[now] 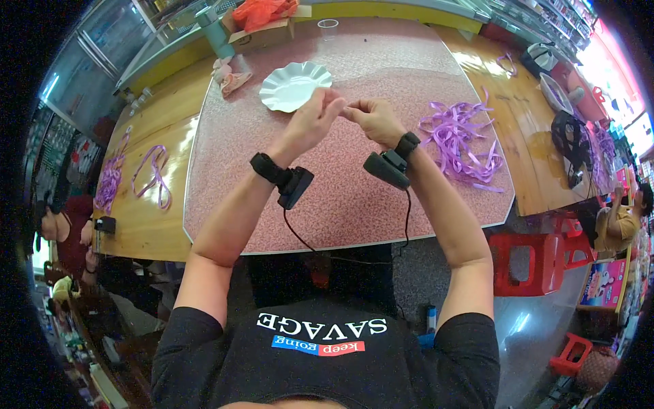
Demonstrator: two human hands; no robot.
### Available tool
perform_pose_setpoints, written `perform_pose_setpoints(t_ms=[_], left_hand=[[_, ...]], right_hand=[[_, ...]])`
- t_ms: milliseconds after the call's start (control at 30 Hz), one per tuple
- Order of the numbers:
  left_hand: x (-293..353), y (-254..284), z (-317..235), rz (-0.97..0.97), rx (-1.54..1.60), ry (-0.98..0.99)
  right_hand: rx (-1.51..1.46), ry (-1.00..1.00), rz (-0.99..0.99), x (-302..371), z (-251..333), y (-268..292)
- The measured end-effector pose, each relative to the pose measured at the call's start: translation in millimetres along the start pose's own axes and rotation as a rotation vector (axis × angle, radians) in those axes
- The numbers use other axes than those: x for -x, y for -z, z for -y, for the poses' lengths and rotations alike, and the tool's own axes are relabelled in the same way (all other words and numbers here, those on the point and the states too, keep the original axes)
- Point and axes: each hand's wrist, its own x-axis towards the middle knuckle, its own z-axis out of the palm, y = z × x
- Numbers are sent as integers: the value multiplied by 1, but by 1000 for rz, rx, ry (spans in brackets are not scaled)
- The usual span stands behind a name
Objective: Tie purple ribbons into decorative bows.
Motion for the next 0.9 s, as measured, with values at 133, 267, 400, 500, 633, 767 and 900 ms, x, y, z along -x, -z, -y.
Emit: perform_pose_setpoints(t_ms=[133,267,400,500,633,767,900], left_hand=[[17,12,6,159,16,184],[25,13,4,201,86,194],[44,12,15,98,282,123],[50,14,27,108,361,145],[57,15,34,117,310,190],[62,17,38,84,185,110],[67,9,48,64,118,111]], right_hand=[[102,64,32,9,5,-14],[189,115,55,5,-9,-9],[145,162,81,4,-7,-12],[369,38,264,1,2,-9],[568,1,385,-23,8,-8],[1120,397,211,-75,38,-12],[1503,384,-8,-119,32,-34]])
